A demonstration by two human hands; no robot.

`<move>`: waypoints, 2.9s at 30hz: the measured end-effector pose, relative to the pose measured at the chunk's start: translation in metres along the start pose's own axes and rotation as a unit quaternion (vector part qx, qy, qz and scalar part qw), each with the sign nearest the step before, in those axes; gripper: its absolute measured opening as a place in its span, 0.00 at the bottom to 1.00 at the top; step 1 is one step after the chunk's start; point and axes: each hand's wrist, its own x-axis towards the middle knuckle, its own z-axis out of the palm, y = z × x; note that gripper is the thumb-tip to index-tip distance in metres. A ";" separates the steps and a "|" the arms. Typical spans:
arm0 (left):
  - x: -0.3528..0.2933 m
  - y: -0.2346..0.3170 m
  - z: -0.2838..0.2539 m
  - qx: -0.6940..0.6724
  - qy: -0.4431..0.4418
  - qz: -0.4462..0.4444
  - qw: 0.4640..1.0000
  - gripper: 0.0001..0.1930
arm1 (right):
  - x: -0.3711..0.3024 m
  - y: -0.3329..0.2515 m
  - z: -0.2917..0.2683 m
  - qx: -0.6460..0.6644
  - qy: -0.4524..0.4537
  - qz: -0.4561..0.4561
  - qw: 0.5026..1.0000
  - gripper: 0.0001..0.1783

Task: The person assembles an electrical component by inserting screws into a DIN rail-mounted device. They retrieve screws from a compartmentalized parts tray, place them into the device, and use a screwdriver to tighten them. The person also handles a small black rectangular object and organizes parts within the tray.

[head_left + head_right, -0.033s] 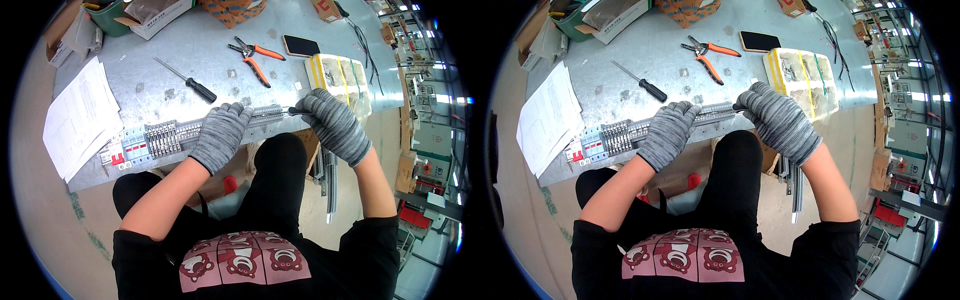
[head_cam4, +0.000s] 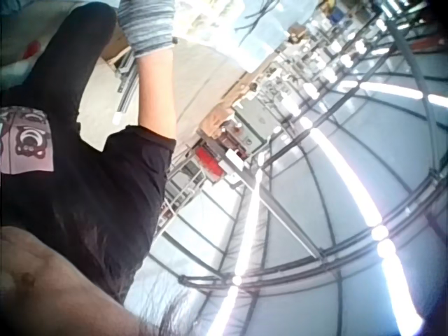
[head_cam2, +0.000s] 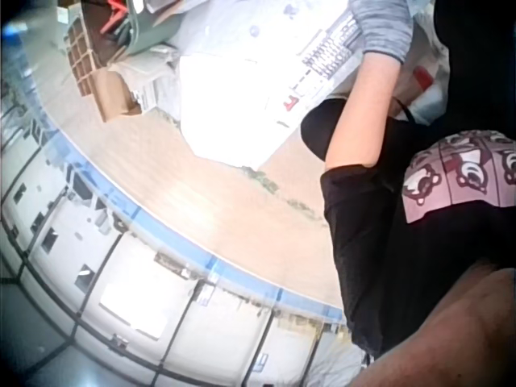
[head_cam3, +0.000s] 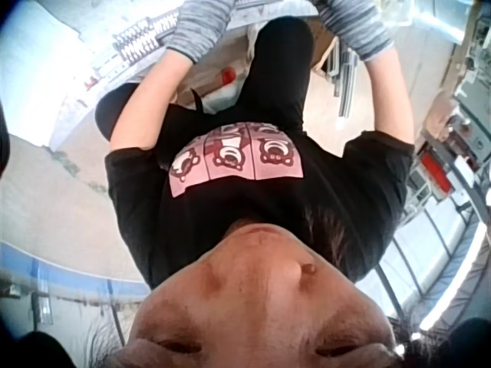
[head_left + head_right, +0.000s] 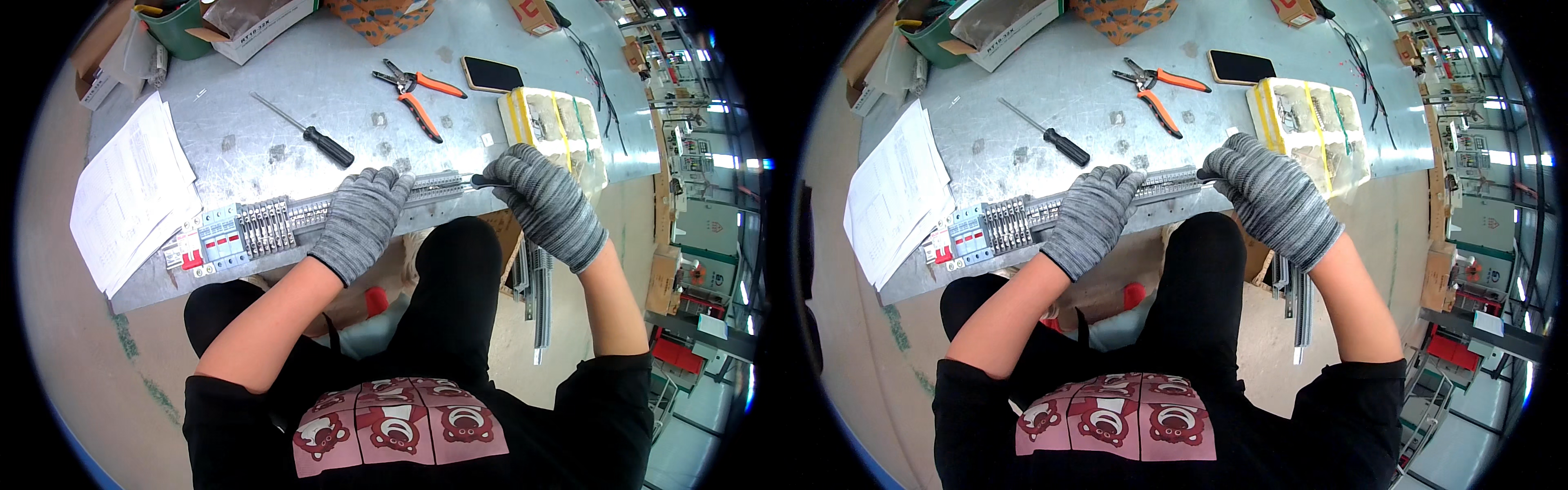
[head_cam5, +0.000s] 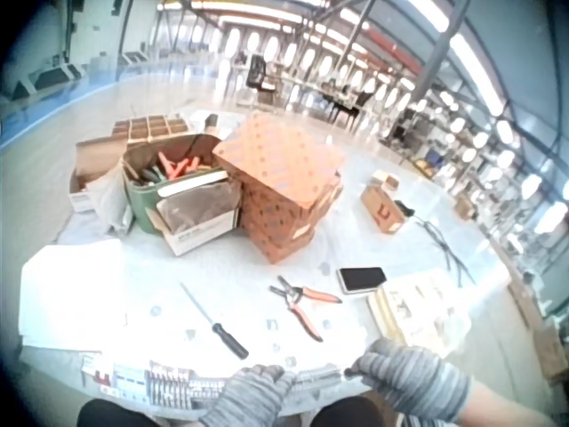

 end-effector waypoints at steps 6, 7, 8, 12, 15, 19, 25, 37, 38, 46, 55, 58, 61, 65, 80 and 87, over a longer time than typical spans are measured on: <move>0.000 -0.001 0.001 0.002 0.000 0.002 1.000 0.26 | 0.003 -0.008 -0.003 -0.013 -0.010 0.017 1.000 0.10; 0.000 0.000 0.001 0.007 -0.002 0.002 1.000 0.26 | 0.004 -0.010 -0.004 -0.015 -0.013 0.026 0.999 0.10; 0.000 0.000 -0.001 0.011 -0.004 0.002 1.000 0.26 | 0.004 -0.009 -0.004 -0.022 -0.021 0.022 0.999 0.10; 0.000 0.000 0.000 0.000 0.002 0.001 1.000 0.25 | 0.007 -0.011 -0.006 -0.041 -0.046 0.027 0.998 0.10; 0.000 -0.001 0.001 -0.003 0.008 0.003 1.000 0.25 | 0.008 -0.014 -0.009 -0.062 -0.057 -0.007 0.996 0.12; 0.000 -0.001 0.001 -0.005 0.014 0.005 1.000 0.25 | 0.008 -0.008 -0.006 -0.096 -0.055 -0.094 0.989 0.15; 0.001 0.001 0.000 0.003 0.001 0.014 1.000 0.26 | 0.012 -0.014 -0.005 -0.146 -0.051 -0.119 0.981 0.16; 0.000 -0.001 0.001 -0.003 0.012 0.017 1.000 0.25 | 0.021 -0.024 -0.012 -0.107 -0.052 -0.049 0.992 0.12; 0.000 -0.001 0.001 -0.004 0.012 0.017 1.000 0.25 | 0.022 -0.024 -0.012 -0.118 -0.062 -0.036 0.990 0.12; -0.001 -0.001 0.001 -0.010 0.016 0.017 1.000 0.26 | 0.019 -0.037 -0.013 -0.140 -0.055 -0.041 0.988 0.12; -0.002 -0.002 0.002 -0.005 0.017 0.014 1.000 0.26 | 0.021 -0.027 -0.011 -0.105 -0.088 -0.042 0.990 0.15; -0.001 0.000 0.001 0.005 0.012 0.016 1.000 0.26 | 0.023 -0.024 -0.008 -0.123 -0.096 0.031 0.987 0.17; -0.003 -0.003 0.002 0.018 0.015 0.009 1.000 0.26 | 0.020 -0.020 -0.007 -0.113 -0.047 -0.040 0.992 0.18; -0.001 0.000 0.001 0.004 0.014 0.012 1.000 0.26 | 0.022 -0.035 -0.014 -0.107 -0.082 0.035 0.990 0.18; -0.014 0.009 -0.010 0.029 0.078 0.021 0.996 0.26 | 0.008 -0.016 -0.009 -0.112 0.047 -0.054 0.991 0.21; -0.007 0.002 0.001 -0.015 0.039 0.005 0.999 0.20 | 0.025 -0.049 -0.024 0.066 -0.118 -0.005 0.991 0.39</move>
